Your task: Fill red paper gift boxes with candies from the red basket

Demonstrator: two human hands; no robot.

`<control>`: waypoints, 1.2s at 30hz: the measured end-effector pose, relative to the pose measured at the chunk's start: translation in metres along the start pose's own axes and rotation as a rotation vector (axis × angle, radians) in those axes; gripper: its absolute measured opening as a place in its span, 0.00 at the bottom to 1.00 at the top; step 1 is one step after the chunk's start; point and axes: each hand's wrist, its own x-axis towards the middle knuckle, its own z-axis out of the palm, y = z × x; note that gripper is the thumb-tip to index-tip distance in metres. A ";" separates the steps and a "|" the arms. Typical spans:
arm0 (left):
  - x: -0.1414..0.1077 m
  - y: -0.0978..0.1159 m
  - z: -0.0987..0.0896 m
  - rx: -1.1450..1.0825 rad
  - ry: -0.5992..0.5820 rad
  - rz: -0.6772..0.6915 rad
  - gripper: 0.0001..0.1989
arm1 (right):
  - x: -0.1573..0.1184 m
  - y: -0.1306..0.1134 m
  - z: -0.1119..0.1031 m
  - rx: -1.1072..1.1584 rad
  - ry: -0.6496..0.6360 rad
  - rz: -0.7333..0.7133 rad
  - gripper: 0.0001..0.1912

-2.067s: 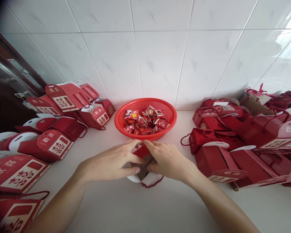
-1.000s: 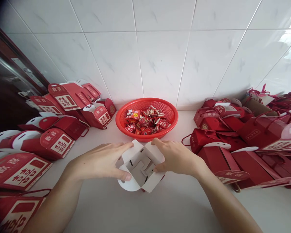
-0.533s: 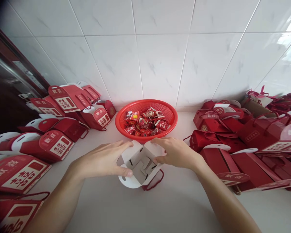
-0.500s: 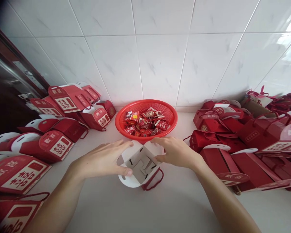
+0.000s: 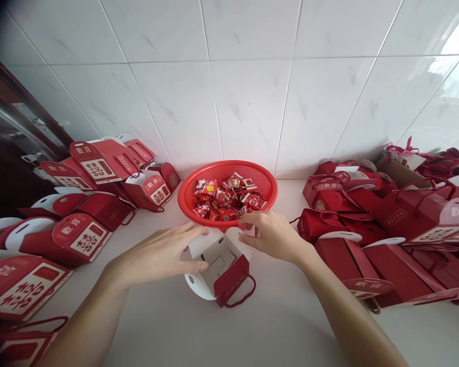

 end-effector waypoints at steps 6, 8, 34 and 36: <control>-0.003 0.001 -0.001 -0.012 0.032 0.010 0.27 | -0.001 -0.002 0.001 0.071 -0.005 -0.050 0.08; -0.005 -0.001 -0.002 -0.008 0.052 0.020 0.27 | -0.003 -0.004 0.001 0.124 -0.015 -0.080 0.10; 0.133 -0.050 -0.016 -0.051 0.156 0.078 0.11 | 0.073 0.001 0.004 0.727 0.331 -0.119 0.12; 0.133 -0.050 -0.013 -0.040 0.196 0.070 0.12 | 0.071 0.008 0.008 0.687 0.254 -0.140 0.11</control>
